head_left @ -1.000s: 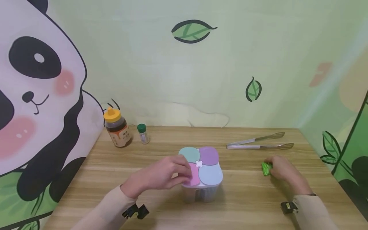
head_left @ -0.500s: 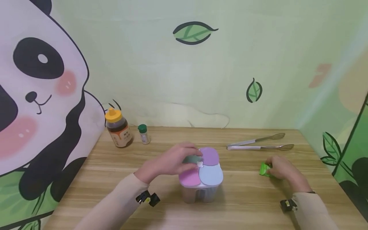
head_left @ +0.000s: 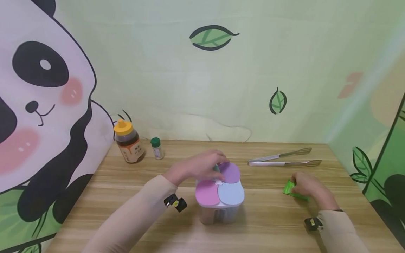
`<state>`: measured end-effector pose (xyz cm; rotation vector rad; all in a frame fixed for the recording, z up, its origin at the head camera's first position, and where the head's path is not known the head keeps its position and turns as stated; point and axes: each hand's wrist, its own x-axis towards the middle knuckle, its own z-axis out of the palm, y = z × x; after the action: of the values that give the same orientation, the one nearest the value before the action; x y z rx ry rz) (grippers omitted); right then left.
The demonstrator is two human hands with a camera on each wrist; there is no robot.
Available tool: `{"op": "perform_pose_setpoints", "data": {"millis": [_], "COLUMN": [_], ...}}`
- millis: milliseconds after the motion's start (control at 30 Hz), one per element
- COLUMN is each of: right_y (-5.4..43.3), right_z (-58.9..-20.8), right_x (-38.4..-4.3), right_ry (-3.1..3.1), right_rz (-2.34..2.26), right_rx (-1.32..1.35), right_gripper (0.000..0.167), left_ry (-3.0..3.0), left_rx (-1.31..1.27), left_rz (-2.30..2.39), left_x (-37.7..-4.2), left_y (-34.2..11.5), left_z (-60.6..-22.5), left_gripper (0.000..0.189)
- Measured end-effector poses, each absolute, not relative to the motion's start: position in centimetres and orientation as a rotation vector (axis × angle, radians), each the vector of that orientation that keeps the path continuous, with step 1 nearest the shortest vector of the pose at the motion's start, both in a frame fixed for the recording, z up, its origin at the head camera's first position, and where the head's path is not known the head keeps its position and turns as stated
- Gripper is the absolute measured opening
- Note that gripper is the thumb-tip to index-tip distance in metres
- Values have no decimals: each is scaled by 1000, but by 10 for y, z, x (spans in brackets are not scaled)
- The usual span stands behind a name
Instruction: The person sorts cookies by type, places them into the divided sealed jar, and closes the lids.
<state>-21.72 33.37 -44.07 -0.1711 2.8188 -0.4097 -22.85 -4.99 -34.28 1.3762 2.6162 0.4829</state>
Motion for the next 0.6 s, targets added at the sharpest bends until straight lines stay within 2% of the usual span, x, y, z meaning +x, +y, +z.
{"op": "perform_pose_setpoints", "data": {"millis": [600], "right_y": [329], "right_z": [-445], "right_x": [-210], "right_ry": [2868], "right_rz": [-515], "right_rx": [-139], "right_gripper": [23], "left_ry": [2529], "left_rx": [1349], "left_rz": [429], "left_x": [-234], "left_y": [-41], "left_z": [-338], "left_gripper": [59]}}
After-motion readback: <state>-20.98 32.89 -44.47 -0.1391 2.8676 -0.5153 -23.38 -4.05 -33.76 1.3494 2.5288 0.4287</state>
